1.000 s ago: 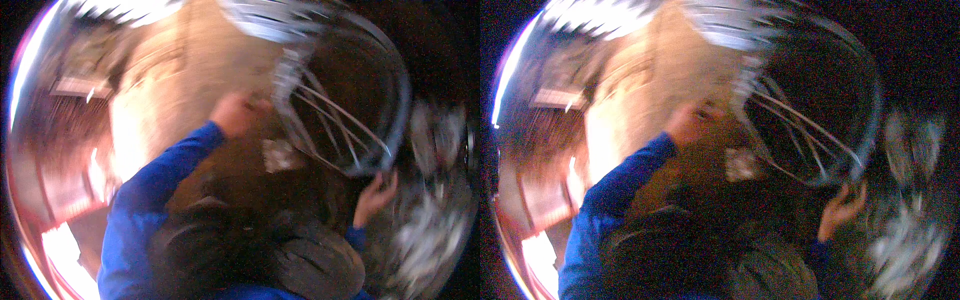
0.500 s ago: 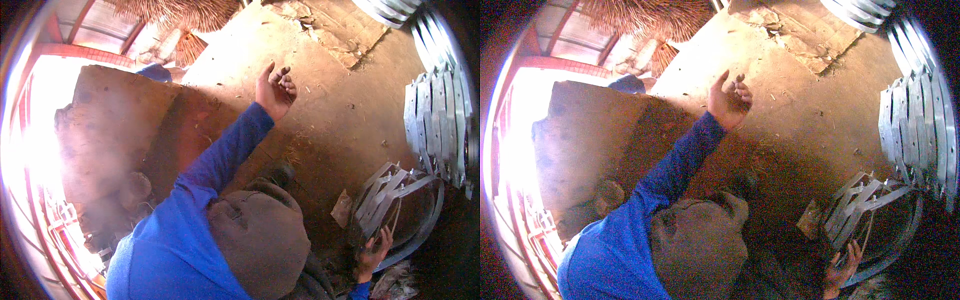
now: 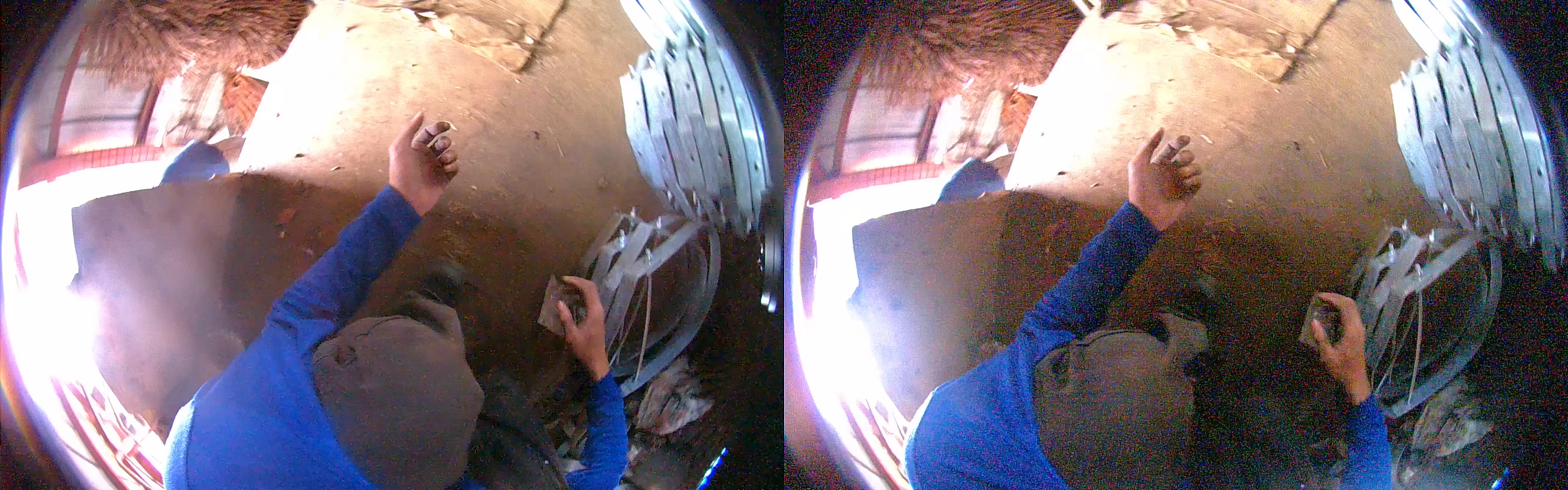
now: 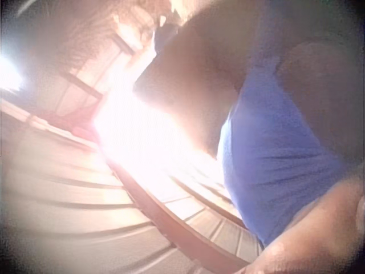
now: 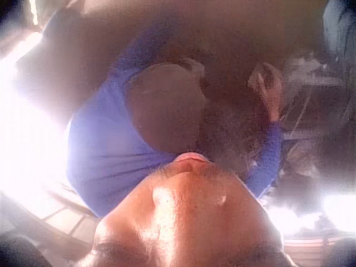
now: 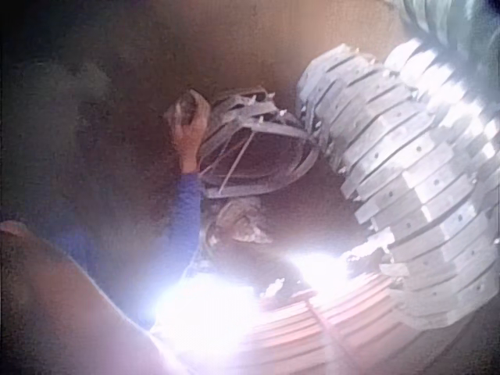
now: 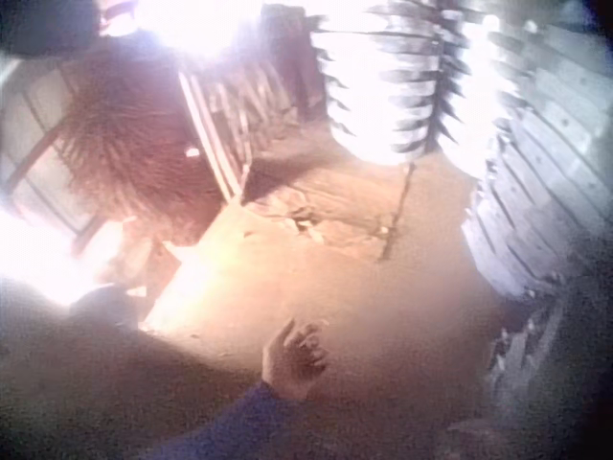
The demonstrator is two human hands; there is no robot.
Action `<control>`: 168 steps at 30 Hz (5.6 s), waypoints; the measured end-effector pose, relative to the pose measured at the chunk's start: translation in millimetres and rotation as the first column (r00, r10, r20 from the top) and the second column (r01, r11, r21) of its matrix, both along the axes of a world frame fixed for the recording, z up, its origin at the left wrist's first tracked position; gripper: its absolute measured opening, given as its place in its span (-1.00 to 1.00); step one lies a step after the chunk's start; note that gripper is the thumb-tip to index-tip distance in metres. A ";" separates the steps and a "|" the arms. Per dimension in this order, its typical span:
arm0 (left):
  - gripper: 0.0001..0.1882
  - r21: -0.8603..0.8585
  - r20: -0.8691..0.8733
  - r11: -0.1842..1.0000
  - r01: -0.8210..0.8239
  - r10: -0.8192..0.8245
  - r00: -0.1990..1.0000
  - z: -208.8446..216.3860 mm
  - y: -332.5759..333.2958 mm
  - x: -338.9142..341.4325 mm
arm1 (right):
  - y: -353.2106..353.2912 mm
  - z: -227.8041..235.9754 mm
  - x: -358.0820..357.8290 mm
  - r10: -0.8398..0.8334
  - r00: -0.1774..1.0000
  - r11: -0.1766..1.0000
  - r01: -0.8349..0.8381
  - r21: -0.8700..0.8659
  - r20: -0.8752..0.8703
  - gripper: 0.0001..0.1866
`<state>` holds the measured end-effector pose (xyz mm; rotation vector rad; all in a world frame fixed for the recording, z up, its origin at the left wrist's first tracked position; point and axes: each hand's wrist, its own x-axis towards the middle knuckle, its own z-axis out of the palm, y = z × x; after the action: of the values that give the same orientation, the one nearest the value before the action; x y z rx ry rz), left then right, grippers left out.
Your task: The person sits on the floor and repeatedly picks up metal frames from a pile, inspects them, and stacks them into a neat pile. Another person is visible in the background, also handling similar metal frames.
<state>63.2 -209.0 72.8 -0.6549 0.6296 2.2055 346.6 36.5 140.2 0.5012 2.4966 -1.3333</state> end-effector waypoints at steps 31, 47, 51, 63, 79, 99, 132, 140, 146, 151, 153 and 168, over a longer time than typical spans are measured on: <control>-0.51 -0.919 -0.146 0.019 0.394 -0.944 -0.296 -70.0 28.0 145.9 | -0.4 -153.6 109.3 0.004 0.935 0.922 -0.141 0.362 0.355 -0.31; -0.35 -0.958 -0.145 0.113 0.263 -0.984 -0.107 -61.0 33.1 132.0 | 6.7 -143.4 102.4 0.081 0.938 0.945 -0.180 0.274 0.338 -0.33; -0.20 -0.940 -0.104 0.058 0.337 -0.987 -0.120 -79.0 33.1 118.9 | 6.6 -154.9 107.1 0.063 0.964 0.946 -0.141 0.292 0.260 -0.33; -0.54 -0.940 -0.076 0.095 0.327 -0.995 0.069 -81.8 25.7 109.2 | 11.0 -158.6 99.5 0.087 0.927 0.934 -0.203 0.295 0.365 -0.25; -0.55 -0.869 -0.468 0.234 -0.436 -0.672 0.574 -48.9 -25.4 50.4 | 9.6 -149.6 100.7 0.105 0.872 0.933 -0.252 0.256 0.477 -0.18; -0.25 -0.105 -0.993 0.508 -0.855 -0.100 0.063 273.3 -281.7 -318.0 | 9.3 -170.7 96.9 0.206 0.843 0.888 -0.374 0.267 0.497 -0.11; -0.35 -0.010 -0.786 0.961 0.277 -0.179 0.592 276.4 -35.3 -26.6 | -35.1 156.0 -146.4 0.101 0.432 0.986 0.078 0.149 -0.896 -0.41; -0.45 -0.336 -0.503 0.870 0.361 -0.489 0.712 266.0 25.1 -6.8 | -57.4 184.2 -148.9 -0.291 0.753 0.880 -0.031 -0.473 -0.590 -0.20; -0.71 -0.717 -0.343 0.512 0.473 -0.850 0.400 239.0 46.3 23.8 | -48.8 135.2 -139.0 -0.719 0.654 0.436 0.162 -0.885 -0.235 -0.56; -0.70 -0.793 0.044 0.132 0.595 -0.961 0.272 229.1 46.0 18.3 | -55.6 130.0 -77.0 -0.757 0.653 0.345 0.393 -0.853 -0.005 -0.67; -0.65 -0.658 -0.024 0.234 0.716 -0.957 0.290 253.4 64.3 46.1 | -52.2 113.3 -54.3 -0.772 0.625 0.301 0.521 -0.799 0.117 -0.68; -0.82 -0.954 -0.247 0.298 0.035 -0.847 0.470 297.4 -9.9 12.9 | -48.7 -172.9 -40.3 -0.848 0.402 0.253 0.880 -0.402 0.346 -0.70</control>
<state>76.1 -219.0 370.2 0.1694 2.2048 1.2247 306.3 -12.1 -32.8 1.9243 1.5051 -2.1995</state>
